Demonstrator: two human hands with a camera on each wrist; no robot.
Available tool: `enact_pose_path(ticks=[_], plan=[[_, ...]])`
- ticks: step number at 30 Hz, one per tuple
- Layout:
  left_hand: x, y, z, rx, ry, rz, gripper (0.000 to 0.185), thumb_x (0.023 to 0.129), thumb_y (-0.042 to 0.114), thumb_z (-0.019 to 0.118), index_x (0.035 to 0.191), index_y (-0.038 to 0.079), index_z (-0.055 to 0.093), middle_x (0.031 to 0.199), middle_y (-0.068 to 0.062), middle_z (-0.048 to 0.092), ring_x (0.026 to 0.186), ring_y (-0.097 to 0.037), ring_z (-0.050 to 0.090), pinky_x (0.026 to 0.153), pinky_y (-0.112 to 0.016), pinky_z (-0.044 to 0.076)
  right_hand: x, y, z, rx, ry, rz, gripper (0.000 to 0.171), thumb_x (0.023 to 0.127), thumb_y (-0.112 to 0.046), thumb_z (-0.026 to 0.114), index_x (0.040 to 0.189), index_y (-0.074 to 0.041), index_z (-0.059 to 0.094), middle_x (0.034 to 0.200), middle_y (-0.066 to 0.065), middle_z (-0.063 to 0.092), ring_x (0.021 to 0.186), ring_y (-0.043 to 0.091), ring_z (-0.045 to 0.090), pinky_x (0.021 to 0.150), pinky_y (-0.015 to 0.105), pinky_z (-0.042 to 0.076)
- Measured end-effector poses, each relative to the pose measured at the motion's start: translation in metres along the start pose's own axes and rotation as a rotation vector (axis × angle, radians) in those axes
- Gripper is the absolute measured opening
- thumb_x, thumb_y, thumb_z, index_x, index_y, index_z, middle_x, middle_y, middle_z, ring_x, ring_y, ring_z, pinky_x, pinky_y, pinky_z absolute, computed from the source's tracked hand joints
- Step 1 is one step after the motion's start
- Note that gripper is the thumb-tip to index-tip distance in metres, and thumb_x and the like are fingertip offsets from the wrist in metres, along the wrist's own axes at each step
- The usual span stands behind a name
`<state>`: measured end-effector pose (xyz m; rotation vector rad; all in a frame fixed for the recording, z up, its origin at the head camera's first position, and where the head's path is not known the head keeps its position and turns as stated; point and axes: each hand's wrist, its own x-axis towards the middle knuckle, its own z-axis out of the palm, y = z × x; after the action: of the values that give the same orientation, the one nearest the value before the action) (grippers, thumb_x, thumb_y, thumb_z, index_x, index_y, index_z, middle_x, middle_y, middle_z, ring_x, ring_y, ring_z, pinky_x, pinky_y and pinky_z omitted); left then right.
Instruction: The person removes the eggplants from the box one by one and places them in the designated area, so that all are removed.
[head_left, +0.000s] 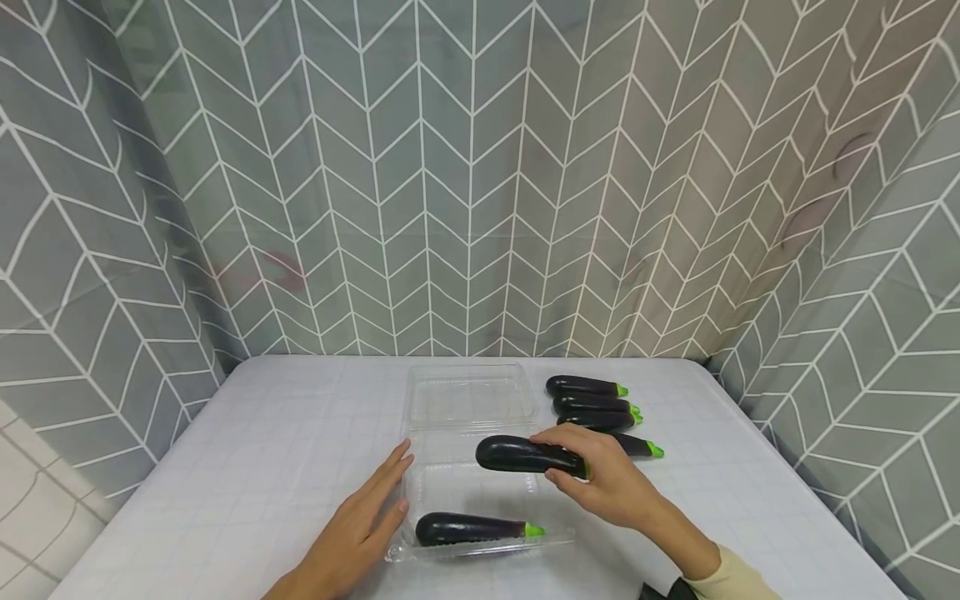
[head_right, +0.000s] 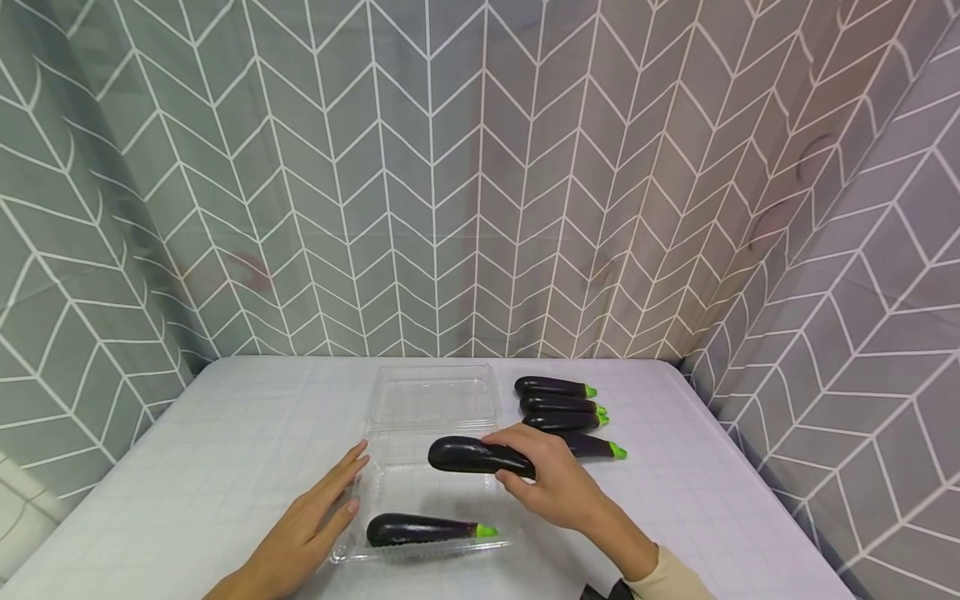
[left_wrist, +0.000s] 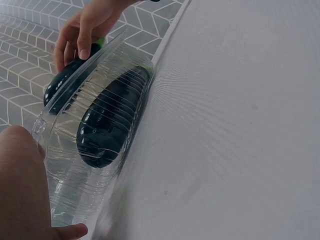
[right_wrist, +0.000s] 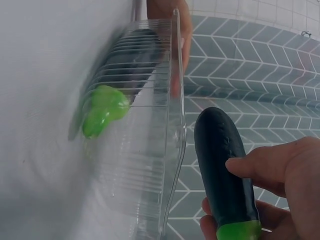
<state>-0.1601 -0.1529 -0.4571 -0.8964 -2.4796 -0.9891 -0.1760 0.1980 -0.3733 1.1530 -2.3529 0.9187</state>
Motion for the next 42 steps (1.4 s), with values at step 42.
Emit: enact_pose_path(ticks=[42], plan=[[-0.001, 0.001, 0.000, 0.016, 0.023, 0.002, 0.055, 0.098, 0.022, 0.050, 0.147, 0.020, 0.028, 0.152, -0.003, 0.024, 0.135, -0.022, 0.027, 0.106, -0.013, 0.013, -0.030, 0.009, -0.032, -0.122, 0.042, 0.170, 0.047, 0.076, -0.006, 0.076, 0.116, -0.027, 0.062, 0.115, -0.013, 0.059, 0.102, 0.010, 0.057, 0.080, 0.032, 0.049]])
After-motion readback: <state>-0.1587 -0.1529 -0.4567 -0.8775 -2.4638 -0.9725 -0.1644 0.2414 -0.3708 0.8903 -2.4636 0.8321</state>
